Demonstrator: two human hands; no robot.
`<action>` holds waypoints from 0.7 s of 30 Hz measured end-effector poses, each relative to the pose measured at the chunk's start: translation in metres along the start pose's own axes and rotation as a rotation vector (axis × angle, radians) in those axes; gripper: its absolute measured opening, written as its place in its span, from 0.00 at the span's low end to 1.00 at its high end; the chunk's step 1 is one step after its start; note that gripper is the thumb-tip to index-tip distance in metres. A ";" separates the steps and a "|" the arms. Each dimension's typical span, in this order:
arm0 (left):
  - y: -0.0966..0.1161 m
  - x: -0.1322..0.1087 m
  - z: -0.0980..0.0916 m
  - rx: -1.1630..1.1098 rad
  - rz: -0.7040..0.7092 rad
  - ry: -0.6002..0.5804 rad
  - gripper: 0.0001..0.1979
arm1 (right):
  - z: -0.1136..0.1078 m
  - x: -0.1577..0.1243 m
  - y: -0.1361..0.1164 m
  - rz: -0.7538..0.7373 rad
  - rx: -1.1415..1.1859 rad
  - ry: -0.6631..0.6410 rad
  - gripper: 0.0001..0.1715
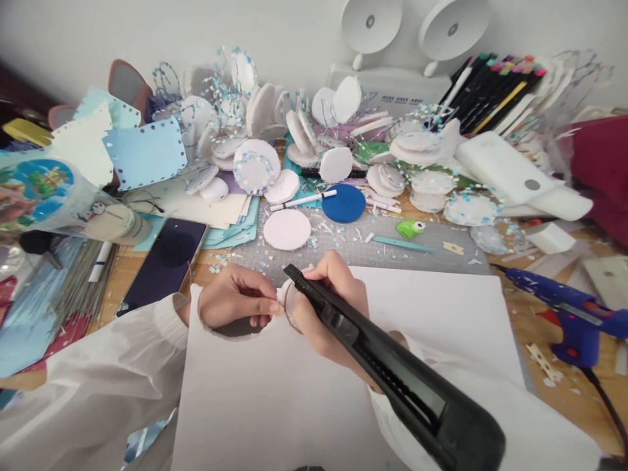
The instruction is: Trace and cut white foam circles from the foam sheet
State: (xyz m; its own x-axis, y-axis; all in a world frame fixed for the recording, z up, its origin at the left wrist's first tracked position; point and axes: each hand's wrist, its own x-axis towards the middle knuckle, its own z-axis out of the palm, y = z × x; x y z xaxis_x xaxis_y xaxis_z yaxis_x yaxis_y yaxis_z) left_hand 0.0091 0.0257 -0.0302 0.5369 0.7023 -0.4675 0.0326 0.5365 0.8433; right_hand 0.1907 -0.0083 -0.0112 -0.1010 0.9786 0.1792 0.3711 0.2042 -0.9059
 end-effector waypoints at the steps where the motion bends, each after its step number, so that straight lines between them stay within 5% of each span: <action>1: 0.000 0.000 0.000 -0.004 0.002 -0.001 0.12 | -0.001 0.000 0.000 -0.013 0.002 0.003 0.09; 21: -0.006 0.002 -0.004 0.038 0.031 0.013 0.12 | 0.002 -0.001 0.011 -0.040 0.074 -0.023 0.09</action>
State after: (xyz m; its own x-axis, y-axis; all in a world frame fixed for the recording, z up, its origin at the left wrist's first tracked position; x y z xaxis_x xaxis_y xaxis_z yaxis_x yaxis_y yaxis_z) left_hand 0.0065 0.0262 -0.0369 0.5274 0.7242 -0.4443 0.0479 0.4967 0.8666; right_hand 0.1928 -0.0073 -0.0223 -0.1361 0.9688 0.2073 0.2972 0.2396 -0.9243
